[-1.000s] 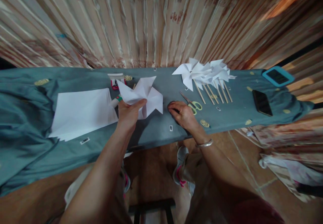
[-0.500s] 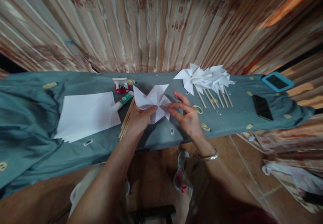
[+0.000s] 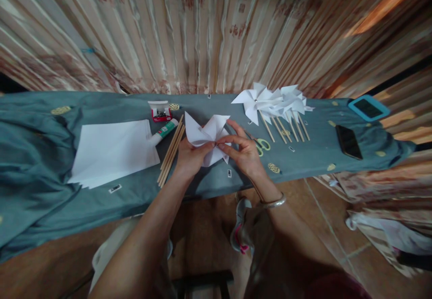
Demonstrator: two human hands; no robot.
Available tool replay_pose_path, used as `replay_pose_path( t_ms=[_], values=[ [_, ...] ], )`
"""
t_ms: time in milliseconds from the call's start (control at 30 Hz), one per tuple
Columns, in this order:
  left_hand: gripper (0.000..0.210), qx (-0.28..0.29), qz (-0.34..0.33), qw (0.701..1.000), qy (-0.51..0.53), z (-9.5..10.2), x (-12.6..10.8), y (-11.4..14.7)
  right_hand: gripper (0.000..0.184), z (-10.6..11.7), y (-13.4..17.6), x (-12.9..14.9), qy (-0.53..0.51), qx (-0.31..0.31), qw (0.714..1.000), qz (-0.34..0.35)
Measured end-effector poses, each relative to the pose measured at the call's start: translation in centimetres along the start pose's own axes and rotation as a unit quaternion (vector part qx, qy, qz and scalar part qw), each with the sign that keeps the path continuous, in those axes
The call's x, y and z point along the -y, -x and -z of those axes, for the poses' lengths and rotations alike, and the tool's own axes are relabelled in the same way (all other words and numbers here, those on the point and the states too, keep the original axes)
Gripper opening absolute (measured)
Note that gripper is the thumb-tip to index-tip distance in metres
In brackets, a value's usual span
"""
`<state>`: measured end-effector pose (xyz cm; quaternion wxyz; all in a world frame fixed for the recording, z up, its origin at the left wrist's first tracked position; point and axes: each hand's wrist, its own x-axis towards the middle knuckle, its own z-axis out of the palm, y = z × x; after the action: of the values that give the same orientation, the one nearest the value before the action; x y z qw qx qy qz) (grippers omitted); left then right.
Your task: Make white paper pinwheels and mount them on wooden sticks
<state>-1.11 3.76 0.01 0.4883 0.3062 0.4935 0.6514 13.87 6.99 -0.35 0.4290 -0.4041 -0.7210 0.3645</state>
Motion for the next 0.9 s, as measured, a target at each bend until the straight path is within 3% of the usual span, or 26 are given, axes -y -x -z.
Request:
replay_pose_path(
  t_ms=[900],
  values=[
    [0.032, 0.016, -0.034, 0.998, -0.045, 0.14, 0.27, -0.24, 0.006, 0.4, -0.09, -0.41, 0.013, 0.018, 1.0, -0.004]
  ],
)
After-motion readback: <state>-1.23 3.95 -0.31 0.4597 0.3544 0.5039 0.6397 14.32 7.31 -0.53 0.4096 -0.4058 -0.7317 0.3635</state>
